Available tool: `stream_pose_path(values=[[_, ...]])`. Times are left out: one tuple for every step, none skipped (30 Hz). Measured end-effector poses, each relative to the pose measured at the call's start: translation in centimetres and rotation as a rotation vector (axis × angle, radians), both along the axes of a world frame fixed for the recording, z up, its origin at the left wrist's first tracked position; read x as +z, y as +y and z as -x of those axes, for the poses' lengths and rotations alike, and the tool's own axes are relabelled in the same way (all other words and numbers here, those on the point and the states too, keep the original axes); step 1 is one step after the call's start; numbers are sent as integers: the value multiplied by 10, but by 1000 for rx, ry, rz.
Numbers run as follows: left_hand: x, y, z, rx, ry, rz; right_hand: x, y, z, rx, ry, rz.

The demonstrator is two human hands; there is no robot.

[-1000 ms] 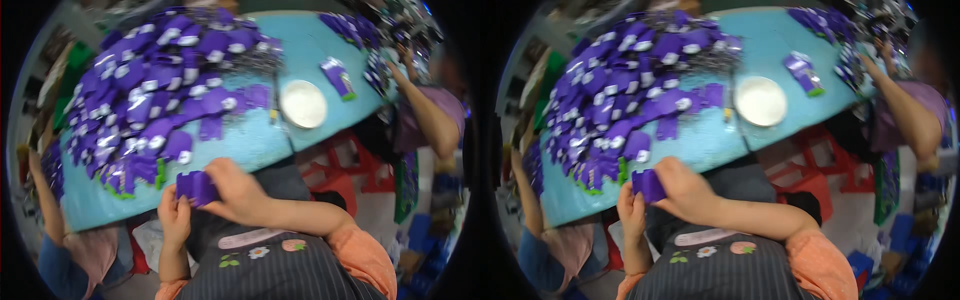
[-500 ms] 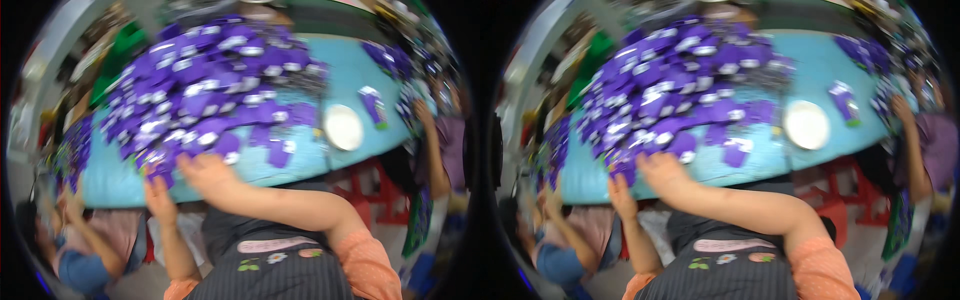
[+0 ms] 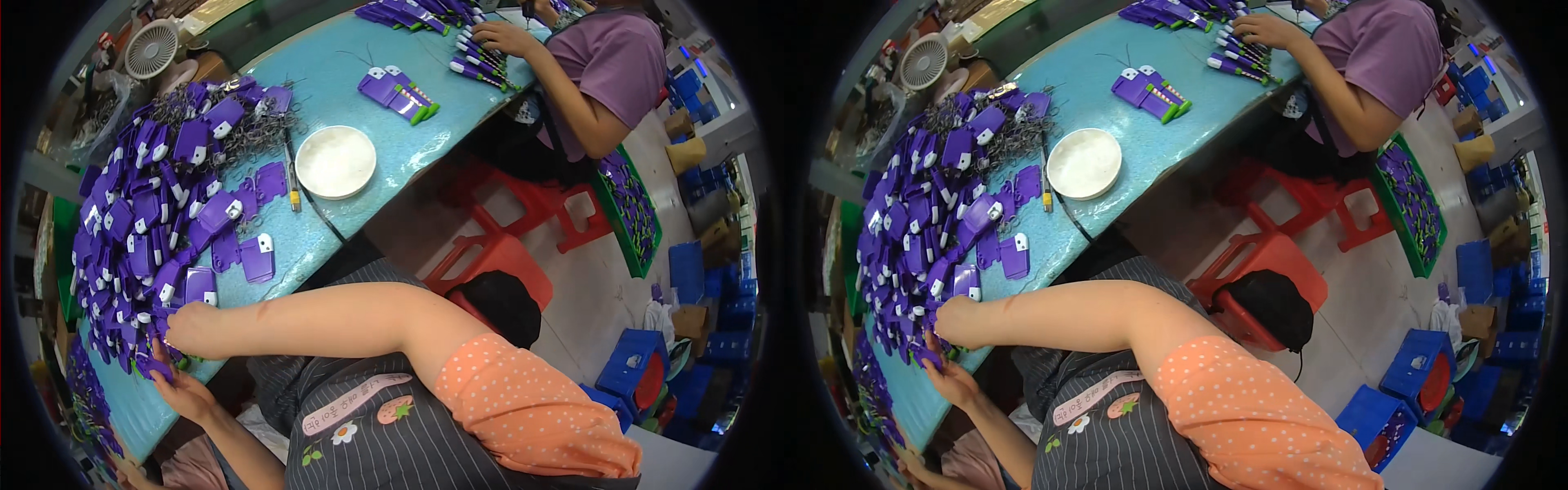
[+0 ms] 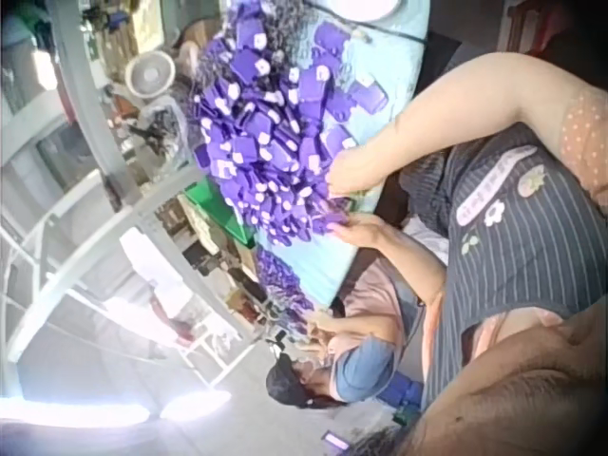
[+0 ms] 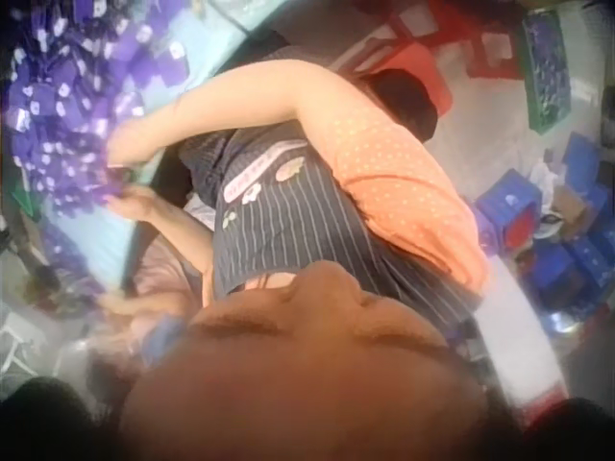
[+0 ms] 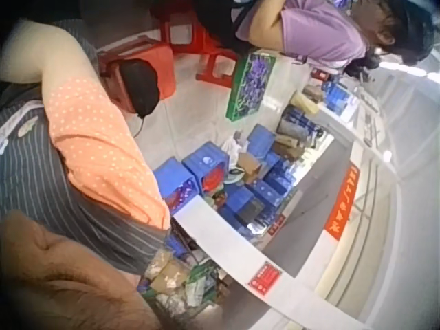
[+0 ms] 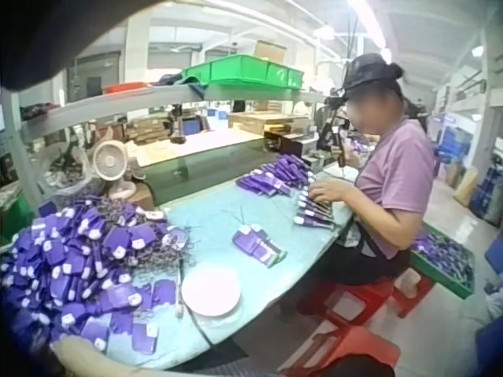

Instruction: The person assembles purple plastic components by hand at a workbench. They pick up a purple plastic piece, insert a small white part, and attach a green piece to the bottom. The person repeats this process continuously, placing finished units on the table.

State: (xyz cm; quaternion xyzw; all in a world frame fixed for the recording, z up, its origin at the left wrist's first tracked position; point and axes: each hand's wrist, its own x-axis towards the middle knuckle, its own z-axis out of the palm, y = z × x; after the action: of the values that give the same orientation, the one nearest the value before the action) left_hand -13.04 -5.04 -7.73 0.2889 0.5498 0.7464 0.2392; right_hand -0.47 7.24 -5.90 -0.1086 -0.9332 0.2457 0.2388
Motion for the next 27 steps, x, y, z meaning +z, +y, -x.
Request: stream_pose_path(values=[[2, -2, 1, -52, -33, -31, 7, 10, -3, 61, -33, 59], [3, -7, 3, -48, -65, -46, 12, 15, -3, 127, -66, 117], [4, -10, 5, -47, -96, -62, 10, 17, 0, 69, 91, 237], [7, -11, 6, -48, -127, -77, 13, 20, -1, 56, 218, 432], [11, -14, 2, -2, -117, -83, 17, 21, -2, 48, 337, 634], [16, -17, -4, 40, -107, -89, 21, 23, -5, 36, 459, 834], [21, -18, -11, 78, -96, -96, 26, 24, -11, 99, 621, 938], [29, -16, -22, 129, -163, -58, 39, 19, -25, 208, 648, 1102], [38, -25, -31, 224, -225, -13, 48, 3, -30, 353, 652, 1291], [44, -30, -35, 302, -289, 27, 54, -10, -40, 486, 658, 1470], [28, -41, -21, 29, -283, -101, 53, -20, -51, 477, 629, 1439], [34, -33, -31, -146, -324, -139, 48, -28, -58, 451, 599, 1402], [40, -25, -42, -321, -365, -177, 34, -39, -58, 422, 550, 1462], [49, -17, -58, -490, -404, -214, 21, -48, -59, 364, 474, 1527], [56, -10, -72, -282, -381, -108, 12, -56, -62, 366, 496, 1572], [54, -6, -74, -263, -386, -69, 4, -61, -64, 366, 518, 1616], [53, -4, -74, -241, -382, -30, 2, -62, -66, 347, 511, 1634], [52, -3, -73, -219, -380, 8, 0, -63, -69, 326, 504, 1652], [48, -4, -69, -342, -394, -48, -1, -64, -74, 304, 497, 1669], [45, -6, -65, -337, -366, -40, 0, -62, -81, 282, 456, 1590], [43, -9, -62, -332, -336, -34, 4, -58, -89, 263, 413, 1508], [42, -10, -61, -327, -307, -29, 8, -54, -97, 243, 371, 1425], [46, -10, -64, -307, -269, 17, 12, -49, -102, 128, 407, 1422], [53, -11, -69, -287, -230, 62, 16, -45, -106, 12, 441, 1416], [58, -12, -77, -267, -192, 107, 21, -39, -111, -104, 474, 1408], [60, -18, -85, -314, -190, 185, 29, -29, -116, -162, 553, 1215], [63, -22, -96, -371, -187, 265, 29, -23, -115, -236, 598, 1068]])
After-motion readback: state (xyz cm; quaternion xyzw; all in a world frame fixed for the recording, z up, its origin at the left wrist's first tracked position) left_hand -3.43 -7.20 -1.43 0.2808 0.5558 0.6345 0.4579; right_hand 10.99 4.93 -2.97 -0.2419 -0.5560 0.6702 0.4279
